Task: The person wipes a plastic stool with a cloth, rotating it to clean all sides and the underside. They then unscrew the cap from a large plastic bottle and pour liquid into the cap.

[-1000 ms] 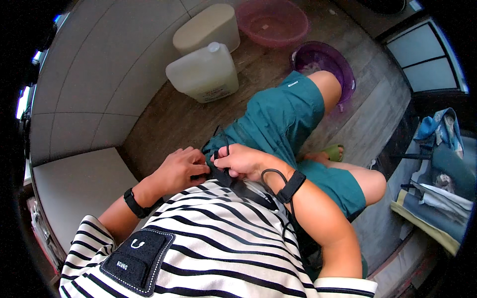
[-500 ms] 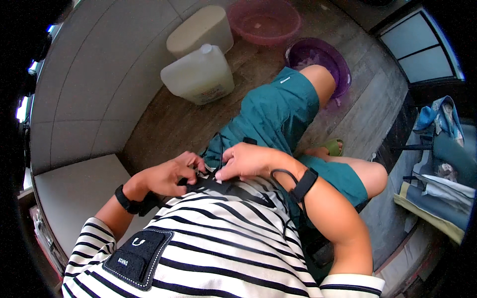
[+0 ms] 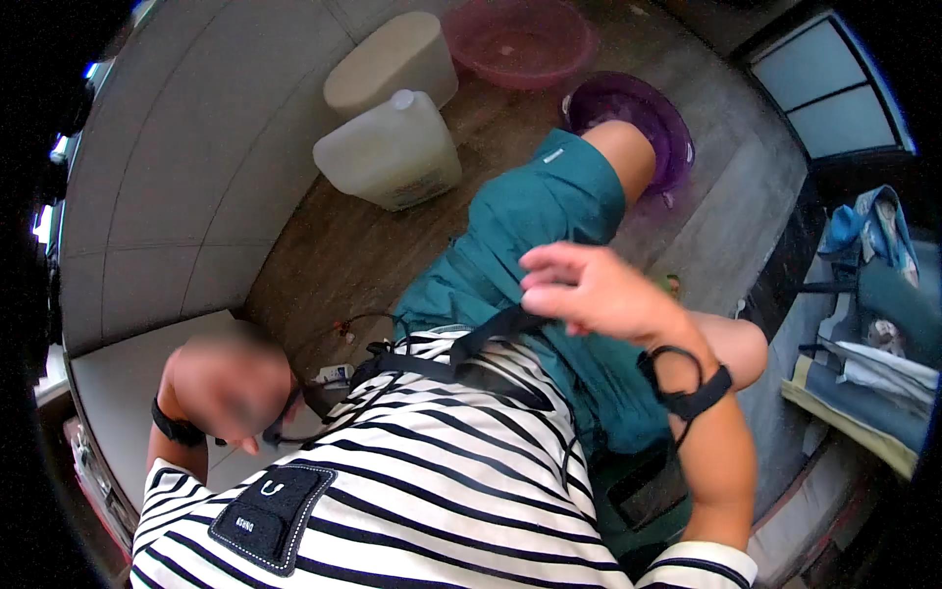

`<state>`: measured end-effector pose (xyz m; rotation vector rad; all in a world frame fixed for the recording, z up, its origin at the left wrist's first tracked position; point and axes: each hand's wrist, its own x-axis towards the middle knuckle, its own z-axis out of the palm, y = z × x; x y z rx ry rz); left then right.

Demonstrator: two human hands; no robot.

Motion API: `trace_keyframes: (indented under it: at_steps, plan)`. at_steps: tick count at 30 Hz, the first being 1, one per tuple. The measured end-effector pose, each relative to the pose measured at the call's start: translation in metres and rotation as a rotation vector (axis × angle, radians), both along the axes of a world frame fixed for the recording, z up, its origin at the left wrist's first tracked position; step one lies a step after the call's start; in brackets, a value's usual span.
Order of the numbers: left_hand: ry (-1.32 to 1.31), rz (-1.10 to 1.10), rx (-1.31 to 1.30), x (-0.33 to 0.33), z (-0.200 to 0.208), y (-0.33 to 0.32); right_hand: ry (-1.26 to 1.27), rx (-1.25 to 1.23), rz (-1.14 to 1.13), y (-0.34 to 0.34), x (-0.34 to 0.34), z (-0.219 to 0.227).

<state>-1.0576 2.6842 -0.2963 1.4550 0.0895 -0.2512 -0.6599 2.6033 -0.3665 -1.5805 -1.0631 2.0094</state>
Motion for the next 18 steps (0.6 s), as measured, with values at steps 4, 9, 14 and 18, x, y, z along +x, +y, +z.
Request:
trace_keyframes:
  at_steps: [4, 9, 14, 18]
  plan:
    - [0.196, 0.196, 0.369, 0.033, 0.008, 0.06, -0.212, 0.104, -0.317, -0.007, 0.056, 0.033]
    - [0.082, 0.454, 0.707, 0.09, 0.018, 0.093, -0.451, 0.391, -0.31, -0.026, 0.124, 0.08]
    - [-0.188, -0.038, 0.766, 0.257, 0.021, 0.078, -0.928, 0.368, -0.395, -0.159, 0.236, 0.186]
    - [-0.503, -0.205, 0.681, 0.347, -0.018, 0.062, -0.822, 0.311, -0.4, -0.198, 0.223, 0.28]
